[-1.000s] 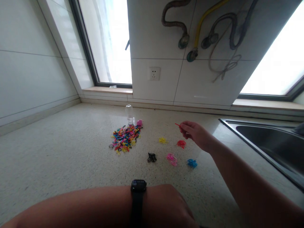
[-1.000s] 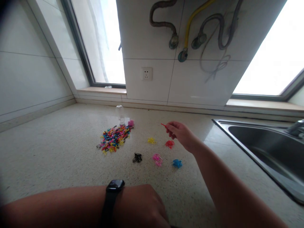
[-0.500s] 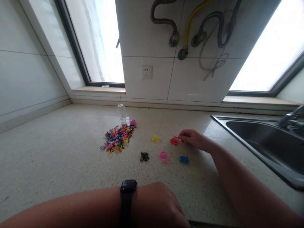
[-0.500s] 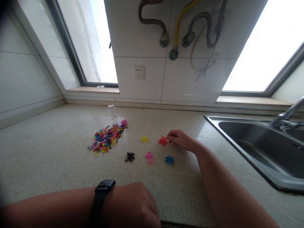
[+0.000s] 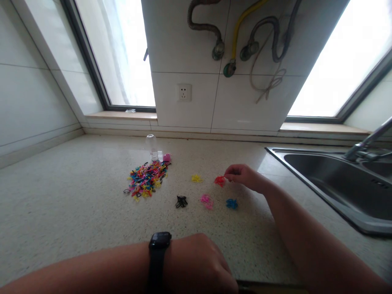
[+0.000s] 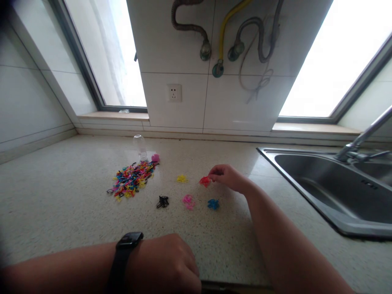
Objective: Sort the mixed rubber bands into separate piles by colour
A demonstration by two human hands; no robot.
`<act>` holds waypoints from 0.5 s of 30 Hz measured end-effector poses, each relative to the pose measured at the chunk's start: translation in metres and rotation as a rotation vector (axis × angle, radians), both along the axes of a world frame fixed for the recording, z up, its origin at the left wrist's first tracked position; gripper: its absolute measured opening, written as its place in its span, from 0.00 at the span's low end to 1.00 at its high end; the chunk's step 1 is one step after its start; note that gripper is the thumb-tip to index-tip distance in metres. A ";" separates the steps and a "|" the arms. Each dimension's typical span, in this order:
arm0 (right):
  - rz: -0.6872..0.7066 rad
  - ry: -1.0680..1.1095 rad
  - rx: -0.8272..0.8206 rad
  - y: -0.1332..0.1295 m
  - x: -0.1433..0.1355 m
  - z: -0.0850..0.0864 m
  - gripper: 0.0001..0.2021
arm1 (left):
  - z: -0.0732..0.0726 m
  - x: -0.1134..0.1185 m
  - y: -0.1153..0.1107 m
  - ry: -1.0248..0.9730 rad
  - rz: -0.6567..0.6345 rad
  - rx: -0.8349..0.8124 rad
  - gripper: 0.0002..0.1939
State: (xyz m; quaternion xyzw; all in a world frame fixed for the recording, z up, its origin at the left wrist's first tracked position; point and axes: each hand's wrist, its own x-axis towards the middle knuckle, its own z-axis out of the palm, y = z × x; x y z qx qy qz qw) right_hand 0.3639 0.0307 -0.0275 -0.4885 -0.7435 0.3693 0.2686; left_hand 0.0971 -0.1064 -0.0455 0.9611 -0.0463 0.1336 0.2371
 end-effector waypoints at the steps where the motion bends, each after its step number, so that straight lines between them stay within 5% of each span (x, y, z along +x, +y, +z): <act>1: 0.000 0.002 -0.003 0.000 0.000 0.001 0.12 | 0.000 0.000 0.000 0.000 0.001 0.003 0.06; 15: 0.071 -0.206 0.032 0.001 0.000 -0.010 0.14 | 0.002 0.001 0.000 0.034 0.003 0.033 0.05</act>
